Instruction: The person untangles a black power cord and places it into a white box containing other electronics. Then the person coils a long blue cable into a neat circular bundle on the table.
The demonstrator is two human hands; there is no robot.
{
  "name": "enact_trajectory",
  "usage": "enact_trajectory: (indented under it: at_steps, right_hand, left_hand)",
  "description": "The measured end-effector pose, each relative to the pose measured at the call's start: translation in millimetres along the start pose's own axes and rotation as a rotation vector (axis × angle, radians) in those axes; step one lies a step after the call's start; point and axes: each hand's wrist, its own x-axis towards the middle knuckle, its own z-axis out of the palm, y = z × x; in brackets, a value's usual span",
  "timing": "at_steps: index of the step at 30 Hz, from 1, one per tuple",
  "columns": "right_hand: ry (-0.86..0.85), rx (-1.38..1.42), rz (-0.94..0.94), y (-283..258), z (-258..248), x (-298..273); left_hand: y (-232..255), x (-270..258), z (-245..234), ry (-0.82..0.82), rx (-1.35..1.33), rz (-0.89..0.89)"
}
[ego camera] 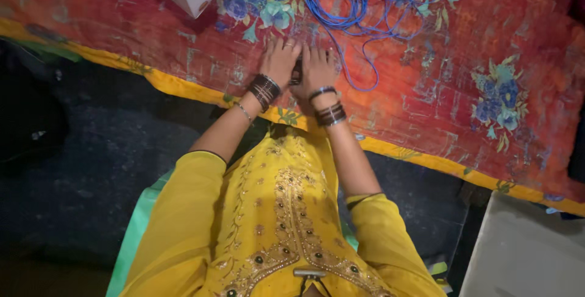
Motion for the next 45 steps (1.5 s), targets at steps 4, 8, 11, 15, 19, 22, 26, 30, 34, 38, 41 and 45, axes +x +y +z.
enact_trajectory:
  at_steps: [4, 8, 11, 15, 19, 22, 26, 30, 34, 38, 41, 45]
  right_hand:
    - [-0.059, -0.029, -0.016, 10.2, 12.0, 16.4]
    - [-0.091, 0.044, -0.078, 18.1, 9.7, 20.7]
    - [-0.069, 0.039, -0.103, 18.3, 8.5, 20.2]
    - [-0.030, 0.036, -0.121, 21.3, 9.3, 18.4]
    - [-0.010, 0.076, -0.105, 23.0, 6.8, 10.9]
    - [0.034, 0.155, -0.108, 22.0, 1.6, 3.1]
    - [0.150, 0.148, -0.150, 16.5, -3.6, -3.4]
    - [0.151, 0.152, -0.163, 15.9, -6.6, -6.6]
    - [0.168, 0.164, -0.190, 17.9, -6.1, -9.4]
    - [0.185, 0.188, -0.217, 18.7, -5.9, -15.3]
    - [0.148, 0.164, -0.205, 16.9, -7.1, -21.1]
    - [0.132, 0.117, -0.173, 9.7, -6.1, -29.2]
  left_hand:
    - [-20.4, -6.6, -15.4, -0.031, -0.506, 0.037]
    - [-31.9, -10.6, -38.6, -0.193, -0.462, 0.043]
    - [-16.3, -11.3, -52.5, -0.284, -0.222, -0.023]
    - [-0.8, -4.3, -52.5, -0.347, 0.022, -0.027]
    - [8.3, 0.8, -23.5, -0.428, 0.180, 0.003]
    - [18.3, 6.2, 12.2, -0.313, 0.256, -0.054]
    - [25.6, 1.4, 50.2, -0.109, 0.188, -0.162]
    - [30.3, -9.0, 57.5, -0.073, 0.243, -0.186]
    - [27.9, -8.6, 42.1, -0.073, 0.183, -0.151]
    - [17.6, -15.3, 17.4, -0.226, 0.073, -0.010]
    - [16.3, -15.6, 0.8, -0.131, -0.010, 0.053]
    - [16.4, -24.3, -11.6, -0.182, -0.081, 0.104]
